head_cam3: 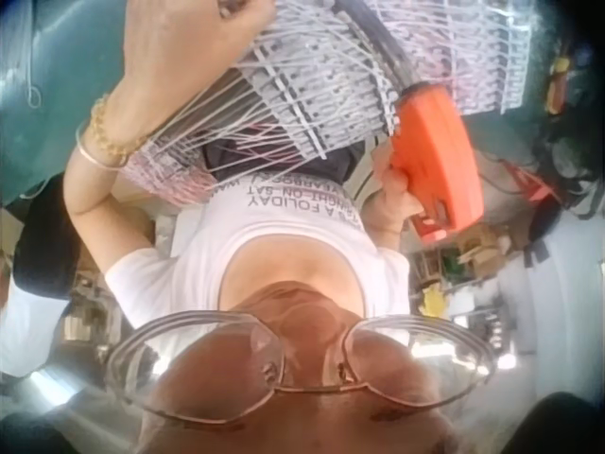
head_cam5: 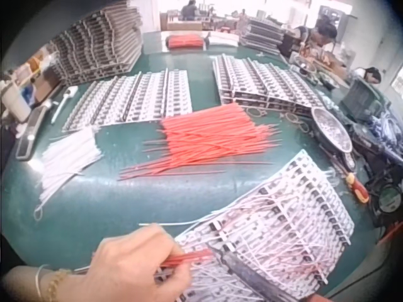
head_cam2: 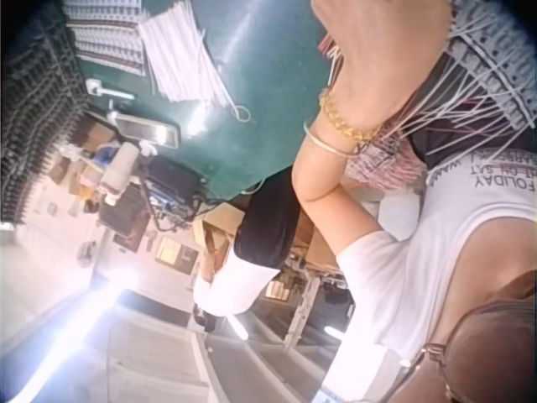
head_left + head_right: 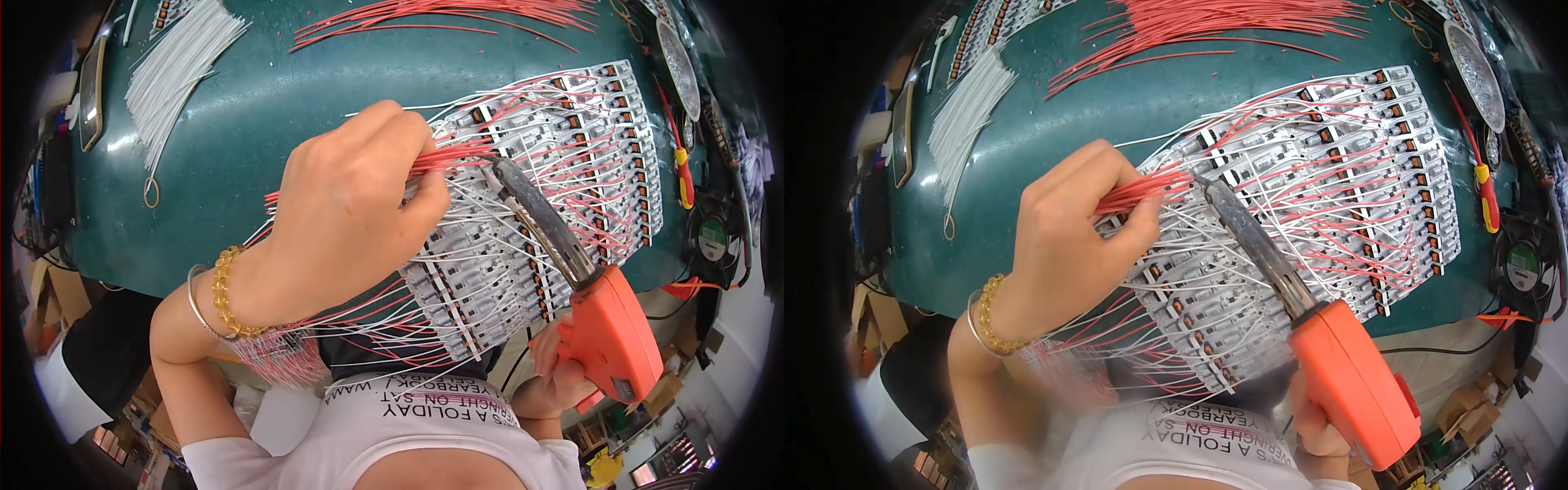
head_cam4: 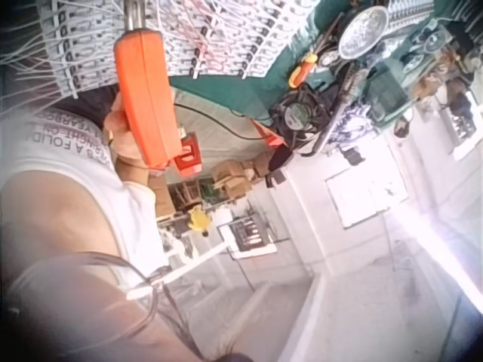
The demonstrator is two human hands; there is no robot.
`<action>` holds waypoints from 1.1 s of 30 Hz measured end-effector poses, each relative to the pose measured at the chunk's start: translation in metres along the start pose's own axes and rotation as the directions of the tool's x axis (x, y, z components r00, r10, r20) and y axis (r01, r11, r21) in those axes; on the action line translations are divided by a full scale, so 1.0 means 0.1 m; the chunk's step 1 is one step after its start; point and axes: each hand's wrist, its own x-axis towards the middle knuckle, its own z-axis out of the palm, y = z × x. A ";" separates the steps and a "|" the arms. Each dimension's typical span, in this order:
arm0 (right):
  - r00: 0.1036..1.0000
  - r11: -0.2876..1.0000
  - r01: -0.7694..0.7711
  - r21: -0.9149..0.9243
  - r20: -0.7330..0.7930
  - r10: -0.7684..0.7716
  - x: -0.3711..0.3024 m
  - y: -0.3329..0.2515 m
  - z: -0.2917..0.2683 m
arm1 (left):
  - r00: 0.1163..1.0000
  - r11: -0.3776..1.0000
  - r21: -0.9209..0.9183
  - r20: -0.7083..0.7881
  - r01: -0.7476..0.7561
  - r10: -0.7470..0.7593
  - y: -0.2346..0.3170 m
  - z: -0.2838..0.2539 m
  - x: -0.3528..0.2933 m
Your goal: The person uses a soldering iron to attach red and white wires to a grid of electronic components on a green workbench. They systematically move from one connection point to the next, holding the wire with one hand and the tool with the other.
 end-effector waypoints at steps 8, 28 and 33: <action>0.990 0.901 0.129 -0.414 -0.003 -0.143 -0.48 0.60 -0.75 | 1.000 1.000 0.011 -0.024 -0.011 0.011 0.00 -0.01 0.00; 0.988 0.994 0.098 0.055 0.112 -0.104 0.01 -0.02 -0.15 | 0.997 0.987 -0.138 -0.005 -0.077 0.077 -0.03 -0.14 -0.02; 0.994 0.992 0.095 0.089 0.038 -0.098 -0.02 -0.05 -0.11 | 0.995 0.990 -0.098 -0.001 -0.103 0.103 0.04 -0.15 -0.01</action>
